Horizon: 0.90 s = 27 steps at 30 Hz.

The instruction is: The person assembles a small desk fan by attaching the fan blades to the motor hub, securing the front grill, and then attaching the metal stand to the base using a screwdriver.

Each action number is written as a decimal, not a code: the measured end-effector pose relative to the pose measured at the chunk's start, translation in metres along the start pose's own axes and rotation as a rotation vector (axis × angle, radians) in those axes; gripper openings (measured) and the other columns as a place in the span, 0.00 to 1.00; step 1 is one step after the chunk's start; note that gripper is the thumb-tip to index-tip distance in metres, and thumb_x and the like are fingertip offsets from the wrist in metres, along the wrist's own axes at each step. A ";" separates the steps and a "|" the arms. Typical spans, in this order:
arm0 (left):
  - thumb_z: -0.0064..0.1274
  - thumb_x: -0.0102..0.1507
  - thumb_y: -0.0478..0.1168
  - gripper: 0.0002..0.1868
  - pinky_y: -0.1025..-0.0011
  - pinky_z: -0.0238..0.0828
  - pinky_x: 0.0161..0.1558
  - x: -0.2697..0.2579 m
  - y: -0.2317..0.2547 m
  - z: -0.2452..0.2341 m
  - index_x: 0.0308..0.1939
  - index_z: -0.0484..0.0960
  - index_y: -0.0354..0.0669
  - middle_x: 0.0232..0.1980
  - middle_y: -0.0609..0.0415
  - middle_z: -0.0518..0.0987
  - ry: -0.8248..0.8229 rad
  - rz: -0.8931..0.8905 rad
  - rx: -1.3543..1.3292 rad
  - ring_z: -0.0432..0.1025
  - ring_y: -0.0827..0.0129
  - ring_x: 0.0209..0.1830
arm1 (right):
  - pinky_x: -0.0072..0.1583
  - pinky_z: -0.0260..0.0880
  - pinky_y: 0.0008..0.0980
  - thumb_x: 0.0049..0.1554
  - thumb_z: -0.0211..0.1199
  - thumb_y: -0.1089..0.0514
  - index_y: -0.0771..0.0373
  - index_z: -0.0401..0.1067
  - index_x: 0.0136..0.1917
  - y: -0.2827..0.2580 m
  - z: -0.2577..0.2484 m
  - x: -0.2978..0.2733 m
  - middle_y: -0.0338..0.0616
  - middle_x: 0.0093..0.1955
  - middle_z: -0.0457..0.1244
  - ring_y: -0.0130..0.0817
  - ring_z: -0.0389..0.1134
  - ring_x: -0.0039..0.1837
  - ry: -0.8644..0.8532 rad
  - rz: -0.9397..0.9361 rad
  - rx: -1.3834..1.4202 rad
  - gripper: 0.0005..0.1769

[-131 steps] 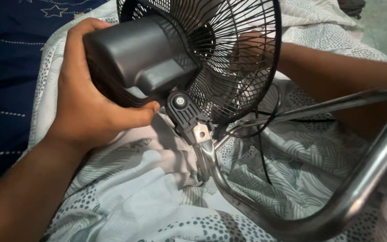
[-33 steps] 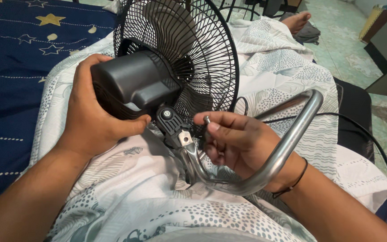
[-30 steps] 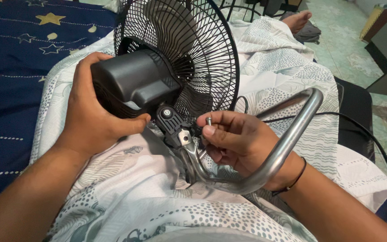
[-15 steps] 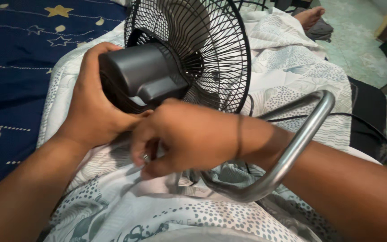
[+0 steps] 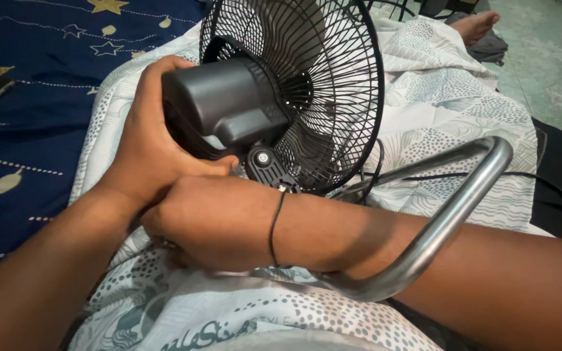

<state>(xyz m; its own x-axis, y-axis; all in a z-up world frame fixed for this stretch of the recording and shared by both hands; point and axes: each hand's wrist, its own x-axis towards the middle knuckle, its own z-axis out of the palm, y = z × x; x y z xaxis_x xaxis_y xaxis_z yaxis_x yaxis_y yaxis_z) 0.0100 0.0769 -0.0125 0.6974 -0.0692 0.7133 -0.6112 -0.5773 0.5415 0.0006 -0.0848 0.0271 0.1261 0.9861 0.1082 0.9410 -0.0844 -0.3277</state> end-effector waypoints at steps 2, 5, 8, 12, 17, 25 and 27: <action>0.81 0.42 0.40 0.58 0.64 0.76 0.65 -0.001 0.000 0.002 0.71 0.61 0.45 0.64 0.48 0.72 -0.002 -0.032 -0.119 0.72 0.62 0.65 | 0.46 0.73 0.39 0.50 0.71 0.51 0.59 0.78 0.46 0.002 -0.008 -0.003 0.44 0.39 0.71 0.40 0.74 0.42 0.033 -0.053 0.089 0.13; 0.80 0.47 0.40 0.54 0.67 0.76 0.62 -0.001 0.001 0.005 0.70 0.62 0.44 0.64 0.50 0.74 0.024 -0.141 -0.156 0.74 0.66 0.62 | 0.41 0.75 0.31 0.54 0.70 0.53 0.60 0.77 0.51 0.003 -0.030 -0.023 0.41 0.38 0.72 0.31 0.74 0.37 0.037 0.151 0.453 0.13; 0.81 0.48 0.38 0.54 0.67 0.74 0.60 -0.001 0.004 0.004 0.70 0.61 0.43 0.61 0.49 0.74 0.031 -0.076 -0.019 0.73 0.65 0.59 | 0.40 0.76 0.24 0.58 0.68 0.58 0.63 0.77 0.53 0.008 -0.052 -0.057 0.39 0.39 0.71 0.23 0.73 0.38 0.210 0.246 0.722 0.10; 0.78 0.41 0.35 0.58 0.67 0.75 0.60 0.000 0.011 0.001 0.69 0.59 0.40 0.60 0.46 0.72 -0.025 -0.028 -0.089 0.72 0.63 0.60 | 0.43 0.79 0.24 0.57 0.68 0.63 0.66 0.79 0.50 0.012 -0.056 -0.097 0.40 0.42 0.70 0.23 0.73 0.41 0.523 0.301 0.873 0.07; 0.76 0.43 0.36 0.56 0.69 0.79 0.55 0.003 0.021 0.001 0.69 0.58 0.40 0.60 0.47 0.73 -0.061 -0.103 -0.102 0.75 0.66 0.58 | 0.41 0.75 0.21 0.51 0.74 0.63 0.65 0.82 0.45 0.005 -0.044 -0.130 0.40 0.39 0.71 0.20 0.72 0.39 0.683 0.614 0.579 0.08; 0.78 0.41 0.36 0.57 0.68 0.78 0.53 0.008 0.031 -0.007 0.68 0.59 0.42 0.60 0.45 0.70 -0.053 0.008 0.045 0.74 0.63 0.57 | 0.39 0.75 0.19 0.47 0.76 0.62 0.64 0.81 0.42 -0.007 -0.015 -0.128 0.38 0.34 0.74 0.19 0.74 0.36 0.756 0.780 0.491 0.08; 0.78 0.40 0.37 0.57 0.67 0.78 0.53 0.006 0.034 -0.010 0.68 0.59 0.42 0.60 0.45 0.69 -0.049 0.013 0.057 0.73 0.62 0.57 | 0.40 0.77 0.18 0.47 0.75 0.62 0.64 0.80 0.41 -0.010 -0.011 -0.126 0.38 0.36 0.74 0.19 0.75 0.37 0.783 0.714 0.517 0.08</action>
<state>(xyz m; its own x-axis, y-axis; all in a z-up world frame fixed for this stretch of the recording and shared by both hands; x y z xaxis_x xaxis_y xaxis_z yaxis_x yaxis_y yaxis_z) -0.0098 0.0648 0.0146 0.7080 -0.1163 0.6966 -0.5989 -0.6215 0.5050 -0.0213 -0.2097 0.0268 0.9005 0.3666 0.2337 0.3624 -0.3359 -0.8694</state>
